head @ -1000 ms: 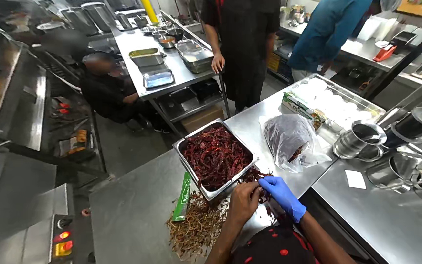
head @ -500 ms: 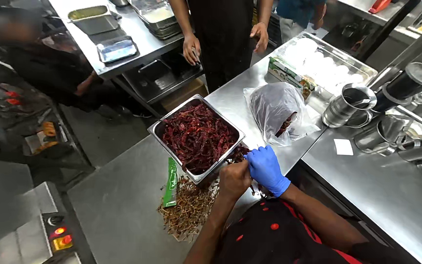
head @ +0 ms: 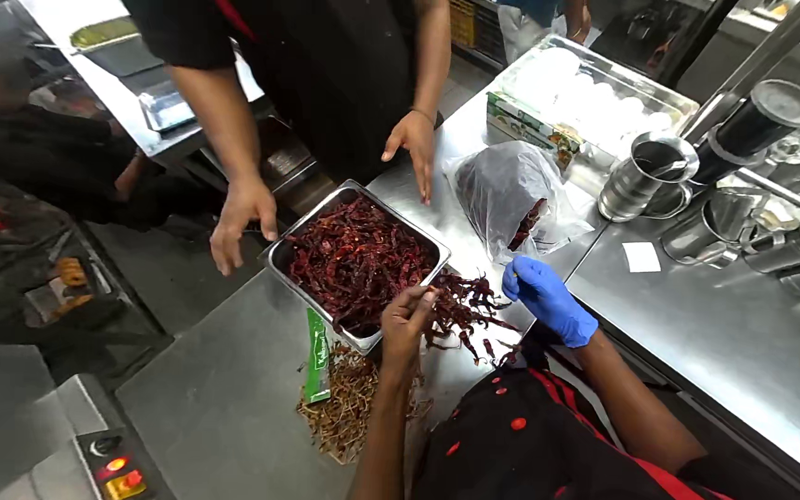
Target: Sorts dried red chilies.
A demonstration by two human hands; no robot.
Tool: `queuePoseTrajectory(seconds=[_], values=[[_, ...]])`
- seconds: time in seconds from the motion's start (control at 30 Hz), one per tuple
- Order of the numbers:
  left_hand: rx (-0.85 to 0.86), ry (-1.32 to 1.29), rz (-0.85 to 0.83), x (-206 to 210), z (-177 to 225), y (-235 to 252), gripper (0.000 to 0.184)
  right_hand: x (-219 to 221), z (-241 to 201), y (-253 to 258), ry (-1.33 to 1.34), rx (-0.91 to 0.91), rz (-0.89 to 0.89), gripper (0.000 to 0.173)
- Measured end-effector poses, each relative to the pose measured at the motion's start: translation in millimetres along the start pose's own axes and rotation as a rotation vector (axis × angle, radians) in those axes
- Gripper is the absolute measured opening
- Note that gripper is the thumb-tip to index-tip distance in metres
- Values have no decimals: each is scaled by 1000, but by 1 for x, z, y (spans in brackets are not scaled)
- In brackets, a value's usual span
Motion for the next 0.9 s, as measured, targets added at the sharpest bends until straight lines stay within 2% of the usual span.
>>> queuePoseTrajectory(seconds=[0.07,0.13,0.23,0.27,0.33,0.43,0.53,0.63,0.77,0.9], values=[[101,68,40,-17,19,16,23,-24,17,-11,-173,122,27,30],[170,143,88,-36,32,33,33,-44,37,-30,-187,257,54,27],[149,661,172,-62,33,48,67,-64,57,-67,-268,402,109,35],[187,789,223,-67,31,49,72,-76,71,-73,-329,450,160,35],[277,908,322,-68,31,40,67,-95,92,-84,-603,506,204,34],[318,941,345,-49,29,4,51,-102,121,-105,-885,568,116,38],[323,912,195,-18,-3,-34,40,-85,137,-111,-853,588,9,35],[369,850,-109,12,-54,-65,33,-70,139,-105,-866,585,70,40],[342,876,-346,31,-91,-82,41,-55,129,-96,-866,519,146,44],[520,949,-492,46,-104,-88,45,-49,135,-74,-949,577,173,44]])
Point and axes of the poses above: each hand's wrist, its own y-axis towards the middle knuckle, its own x-axis out of the palm, z = x × y, the point moved 4 cm from there along y, towards the middle knuckle, and after that the axes turned 5 degrees about z, right-handed, at the moved point
